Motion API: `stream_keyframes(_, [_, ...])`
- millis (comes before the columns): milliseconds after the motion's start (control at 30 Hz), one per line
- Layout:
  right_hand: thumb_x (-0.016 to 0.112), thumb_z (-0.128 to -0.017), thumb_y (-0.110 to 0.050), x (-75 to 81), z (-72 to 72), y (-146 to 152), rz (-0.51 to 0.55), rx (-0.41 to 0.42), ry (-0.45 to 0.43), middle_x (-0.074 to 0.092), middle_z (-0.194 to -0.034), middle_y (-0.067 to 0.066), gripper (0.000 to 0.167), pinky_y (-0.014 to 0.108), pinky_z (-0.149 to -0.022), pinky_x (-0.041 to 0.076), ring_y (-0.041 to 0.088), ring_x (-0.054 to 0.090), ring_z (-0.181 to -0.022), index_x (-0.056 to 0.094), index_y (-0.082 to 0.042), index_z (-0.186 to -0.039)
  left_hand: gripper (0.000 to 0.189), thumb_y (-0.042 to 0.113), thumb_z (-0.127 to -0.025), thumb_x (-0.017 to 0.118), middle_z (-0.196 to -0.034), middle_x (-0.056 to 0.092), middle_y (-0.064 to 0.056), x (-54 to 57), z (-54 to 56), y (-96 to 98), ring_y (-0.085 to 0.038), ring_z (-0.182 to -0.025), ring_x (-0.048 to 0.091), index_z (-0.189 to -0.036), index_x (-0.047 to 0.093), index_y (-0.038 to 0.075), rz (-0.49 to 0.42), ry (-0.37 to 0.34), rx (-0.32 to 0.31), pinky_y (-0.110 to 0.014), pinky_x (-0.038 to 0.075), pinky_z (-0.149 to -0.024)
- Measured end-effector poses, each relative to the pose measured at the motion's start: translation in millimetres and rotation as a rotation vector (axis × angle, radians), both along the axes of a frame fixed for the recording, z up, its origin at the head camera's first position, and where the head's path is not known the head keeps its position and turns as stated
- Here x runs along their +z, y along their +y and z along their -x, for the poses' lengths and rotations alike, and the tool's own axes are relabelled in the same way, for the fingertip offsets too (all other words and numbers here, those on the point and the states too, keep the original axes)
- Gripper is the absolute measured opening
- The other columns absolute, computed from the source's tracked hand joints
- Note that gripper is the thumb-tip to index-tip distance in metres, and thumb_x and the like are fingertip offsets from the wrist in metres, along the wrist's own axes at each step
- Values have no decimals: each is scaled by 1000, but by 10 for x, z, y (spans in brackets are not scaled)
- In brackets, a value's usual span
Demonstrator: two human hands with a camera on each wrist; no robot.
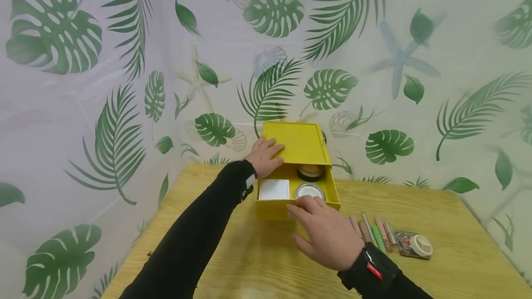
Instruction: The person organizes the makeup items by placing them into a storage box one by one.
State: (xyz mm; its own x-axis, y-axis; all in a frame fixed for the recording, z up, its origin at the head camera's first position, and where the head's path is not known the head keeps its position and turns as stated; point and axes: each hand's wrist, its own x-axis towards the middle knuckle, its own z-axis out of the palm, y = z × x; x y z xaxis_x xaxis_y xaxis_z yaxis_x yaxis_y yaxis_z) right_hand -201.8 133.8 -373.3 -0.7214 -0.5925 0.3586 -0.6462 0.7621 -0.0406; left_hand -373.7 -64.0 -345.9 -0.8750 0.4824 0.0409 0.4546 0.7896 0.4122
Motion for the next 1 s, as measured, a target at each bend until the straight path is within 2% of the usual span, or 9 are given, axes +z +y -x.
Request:
stream_keyframes(233, [76, -91, -27, -30, 206, 27, 30, 8, 42, 57, -126, 8, 50, 35, -83, 55, 22, 56, -108, 65, -6, -135, 56, 39, -109, 42, -167, 18, -13, 50, 27, -9, -32, -155, -2, -159, 36, 14, 41, -17, -40, -44, 0, -126])
stream_keyframes(433, [77, -90, -23, -53, 351, -6, 77, 2, 64, 58, -125, 11, 48, 37, -84, 56, 26, 56, -110, 65, -4, -133, 63, 46, -109, 41, -167, 16, -16, 88, -4, -56, -34, -154, -6, -160, 33, 11, 11, -61, -86, -46, -3, -125])
stream_keyframes(733, [78, -88, -20, -114, 623, -19, 103, -63, 37, 56, -126, 14, 53, 40, -86, 56, 31, 54, -113, 63, -3, -136, 66, 48, -106, 46, -167, 17, -15, 79, -11, -42, -34, -154, -5, -160, 34, 13, 14, -56, -58, -50, 3, -125])
stream_keyframes(1000, [75, -92, -24, -126, 869, -55, 117, -153, -68, 51, -134, 14, 56, 47, -95, 53, 36, 50, -119, 57, -5, -141, 69, 50, -102, 55, -167, 19, -12, 44, -3, 1, -34, -155, 0, -159, 37, 17, 68, -8, -4, -50, 11, -125])
